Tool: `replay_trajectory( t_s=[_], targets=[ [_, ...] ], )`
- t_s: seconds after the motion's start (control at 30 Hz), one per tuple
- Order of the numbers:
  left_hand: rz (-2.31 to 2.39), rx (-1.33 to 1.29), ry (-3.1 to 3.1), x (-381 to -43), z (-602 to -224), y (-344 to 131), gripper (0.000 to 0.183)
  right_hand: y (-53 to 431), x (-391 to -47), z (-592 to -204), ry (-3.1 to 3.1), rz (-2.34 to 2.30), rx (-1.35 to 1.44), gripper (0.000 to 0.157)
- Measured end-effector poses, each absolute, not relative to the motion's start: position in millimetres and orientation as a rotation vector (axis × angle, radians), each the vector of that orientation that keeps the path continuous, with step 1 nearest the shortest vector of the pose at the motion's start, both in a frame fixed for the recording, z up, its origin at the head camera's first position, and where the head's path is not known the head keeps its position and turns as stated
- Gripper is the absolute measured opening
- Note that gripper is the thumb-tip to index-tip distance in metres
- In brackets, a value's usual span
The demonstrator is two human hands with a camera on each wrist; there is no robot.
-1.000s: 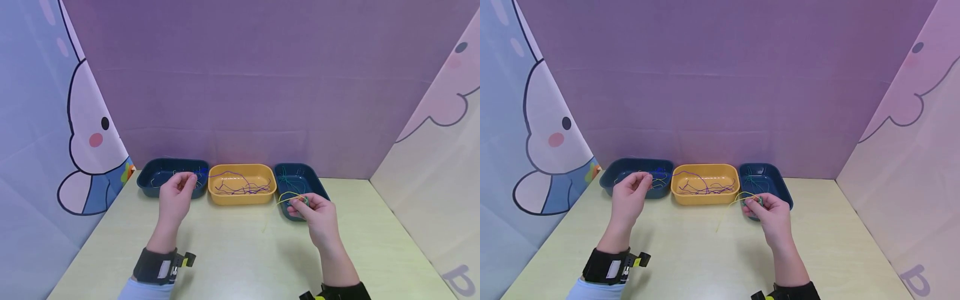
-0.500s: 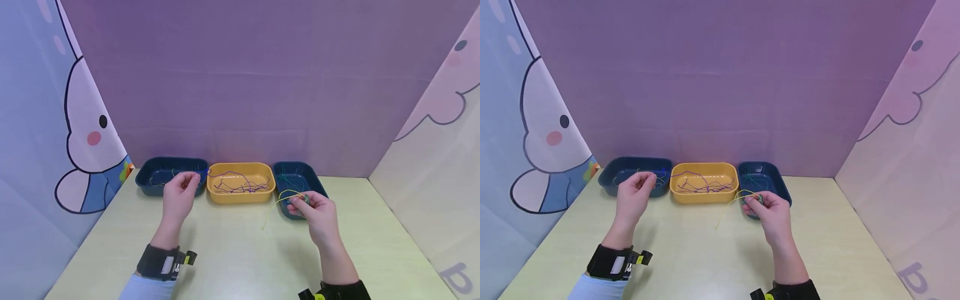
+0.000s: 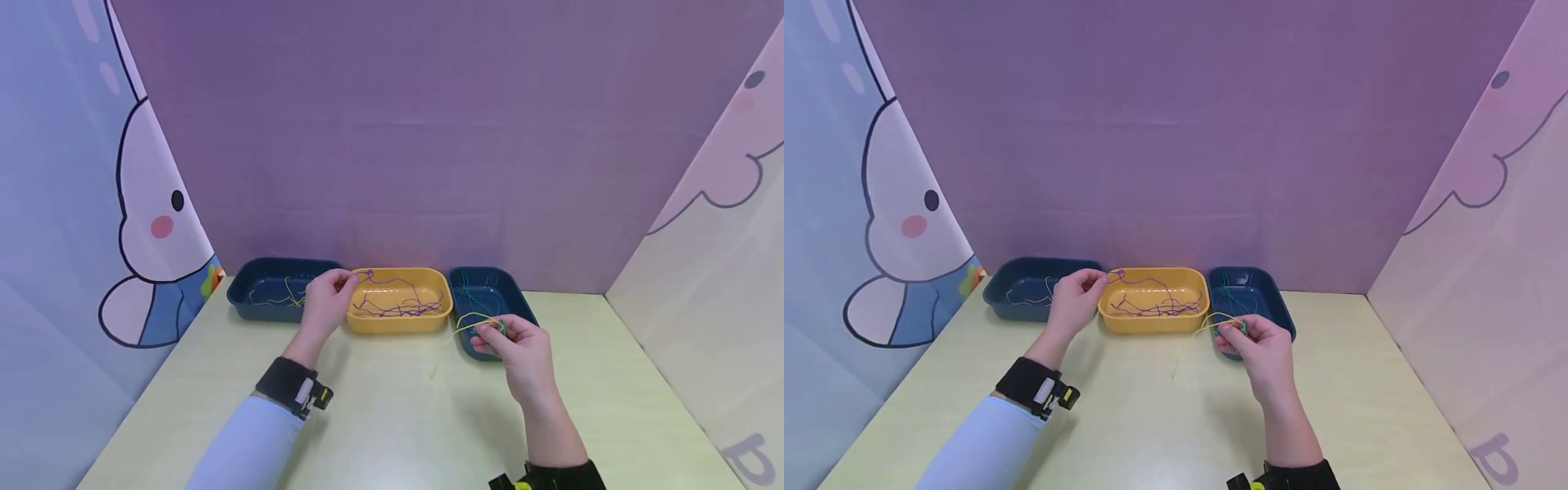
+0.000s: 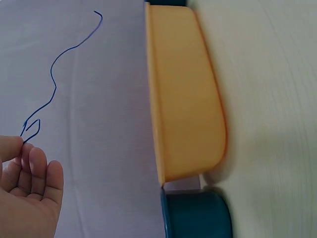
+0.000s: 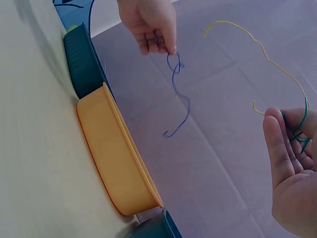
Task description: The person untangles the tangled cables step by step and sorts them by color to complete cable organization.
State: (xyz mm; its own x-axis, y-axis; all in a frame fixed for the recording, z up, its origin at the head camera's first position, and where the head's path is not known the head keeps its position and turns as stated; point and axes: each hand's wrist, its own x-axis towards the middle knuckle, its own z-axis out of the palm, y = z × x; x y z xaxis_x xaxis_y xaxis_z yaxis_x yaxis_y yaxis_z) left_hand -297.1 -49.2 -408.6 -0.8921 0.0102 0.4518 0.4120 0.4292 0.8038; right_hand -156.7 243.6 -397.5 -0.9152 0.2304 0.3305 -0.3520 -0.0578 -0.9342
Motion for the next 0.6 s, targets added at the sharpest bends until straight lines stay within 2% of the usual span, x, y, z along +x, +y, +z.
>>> replay_trajectory(
  t_s=[0.6],
  targets=[
    [-1.228,-0.348,-2.691,-340.9,-422.4,-15.3,0.018,246.8,-158.6,-401.9,-1.912,2.005,0.161,0.026]
  ],
)
